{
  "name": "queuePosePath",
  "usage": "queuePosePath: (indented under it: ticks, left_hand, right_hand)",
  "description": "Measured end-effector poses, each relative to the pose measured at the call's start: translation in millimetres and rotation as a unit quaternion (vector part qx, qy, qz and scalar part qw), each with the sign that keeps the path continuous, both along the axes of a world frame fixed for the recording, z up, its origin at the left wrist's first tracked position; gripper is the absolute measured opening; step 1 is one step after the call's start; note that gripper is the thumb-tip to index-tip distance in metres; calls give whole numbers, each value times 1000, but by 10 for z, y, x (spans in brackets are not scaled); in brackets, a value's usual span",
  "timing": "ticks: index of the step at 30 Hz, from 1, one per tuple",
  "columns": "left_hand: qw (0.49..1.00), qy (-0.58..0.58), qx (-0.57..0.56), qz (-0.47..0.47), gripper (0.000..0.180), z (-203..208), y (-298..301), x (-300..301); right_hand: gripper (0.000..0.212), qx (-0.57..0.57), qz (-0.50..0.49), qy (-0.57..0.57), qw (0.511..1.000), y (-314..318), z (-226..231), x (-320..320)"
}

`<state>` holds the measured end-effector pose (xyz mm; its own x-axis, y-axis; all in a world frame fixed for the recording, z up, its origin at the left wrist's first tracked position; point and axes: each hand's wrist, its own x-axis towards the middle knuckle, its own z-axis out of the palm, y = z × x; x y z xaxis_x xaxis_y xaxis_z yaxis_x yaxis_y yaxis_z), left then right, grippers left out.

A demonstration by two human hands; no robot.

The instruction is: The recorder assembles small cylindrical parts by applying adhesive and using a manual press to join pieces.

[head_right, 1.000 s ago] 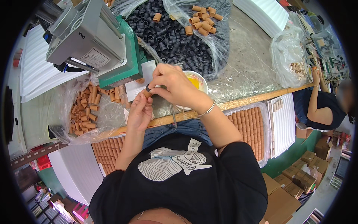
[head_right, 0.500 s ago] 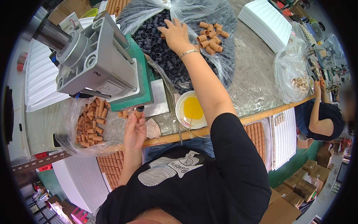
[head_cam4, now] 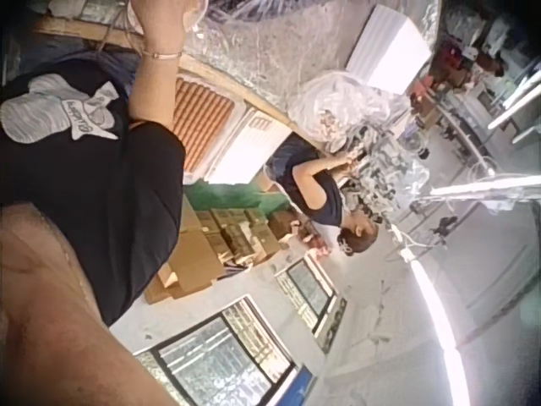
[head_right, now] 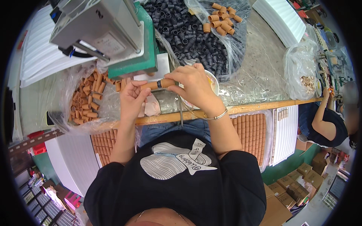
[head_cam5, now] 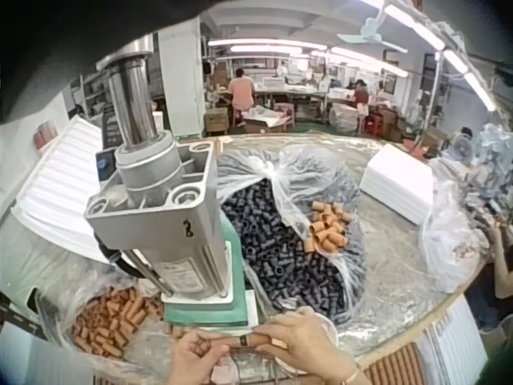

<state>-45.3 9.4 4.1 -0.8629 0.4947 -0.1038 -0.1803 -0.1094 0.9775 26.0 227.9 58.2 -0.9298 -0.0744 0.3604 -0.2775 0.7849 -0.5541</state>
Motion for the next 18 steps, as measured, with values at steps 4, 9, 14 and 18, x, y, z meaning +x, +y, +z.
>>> queuePosePath:
  ticks: [4, 9, 14, 18]
  left_hand:
    - [996, -62, 60, -39, 22, 4, -58, -21]
    - [1000, 18, 16, -19, 37, 89, 112, 184]
    - [867, 419, -212, 166, 57, 105, 184, -90]
    - [860, 414, -300, -7, 35, 33, 124, -412]
  right_hand:
    - [33, 32, 17, -3, 999, -106, 28, 75]
    - [27, 110, -9, 19, 994, -244, -5, 98]
    - [26, -43, -65, -31, 996, -161, -278, 6]
    - [25, -11, -112, -62, 992, -316, -269, -323]
